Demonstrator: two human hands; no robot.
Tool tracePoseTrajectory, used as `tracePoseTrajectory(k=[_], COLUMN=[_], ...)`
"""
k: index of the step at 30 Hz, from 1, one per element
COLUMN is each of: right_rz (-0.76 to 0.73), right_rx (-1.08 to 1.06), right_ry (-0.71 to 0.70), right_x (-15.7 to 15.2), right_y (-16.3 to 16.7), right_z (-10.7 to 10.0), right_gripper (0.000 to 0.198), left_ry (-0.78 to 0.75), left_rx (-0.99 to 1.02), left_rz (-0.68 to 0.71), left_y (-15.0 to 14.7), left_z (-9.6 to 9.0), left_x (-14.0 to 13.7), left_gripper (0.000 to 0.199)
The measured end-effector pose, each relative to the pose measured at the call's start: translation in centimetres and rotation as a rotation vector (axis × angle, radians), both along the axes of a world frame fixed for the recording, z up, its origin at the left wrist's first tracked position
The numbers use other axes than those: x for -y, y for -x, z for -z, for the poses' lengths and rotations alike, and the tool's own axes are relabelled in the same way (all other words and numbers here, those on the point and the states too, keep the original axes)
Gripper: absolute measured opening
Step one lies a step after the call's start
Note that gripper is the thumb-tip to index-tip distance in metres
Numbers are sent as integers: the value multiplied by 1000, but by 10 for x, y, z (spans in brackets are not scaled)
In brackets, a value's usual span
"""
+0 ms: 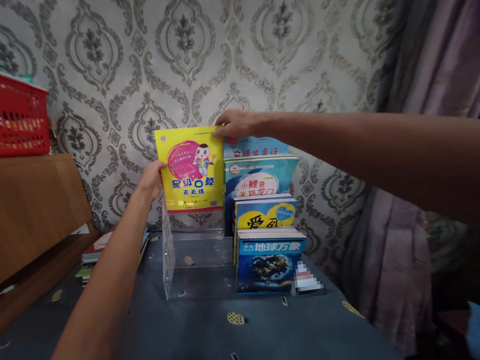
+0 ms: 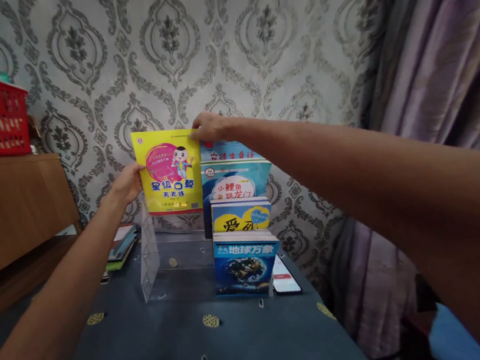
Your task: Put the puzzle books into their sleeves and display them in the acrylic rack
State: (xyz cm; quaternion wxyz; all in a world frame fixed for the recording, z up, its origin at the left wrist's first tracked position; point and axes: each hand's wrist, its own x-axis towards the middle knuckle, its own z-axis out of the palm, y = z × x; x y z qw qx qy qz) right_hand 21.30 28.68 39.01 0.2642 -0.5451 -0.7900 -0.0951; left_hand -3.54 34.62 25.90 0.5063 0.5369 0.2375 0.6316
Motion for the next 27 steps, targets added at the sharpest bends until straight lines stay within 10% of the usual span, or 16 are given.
tracePoseTrajectory(k=[16, 27], right_rz=[-319, -211], right_rx=[-173, -130], right_ry=[230, 198], right_x=[13, 16], right_y=[-16, -11], right_z=[-1, -2], right_gripper=[8, 5], left_ry=[35, -19], left_rx=[115, 109], left_rz=[19, 57], left_y=[-7, -5], left_z=[3, 6], left_x=[-4, -6], left_gripper=[24, 21])
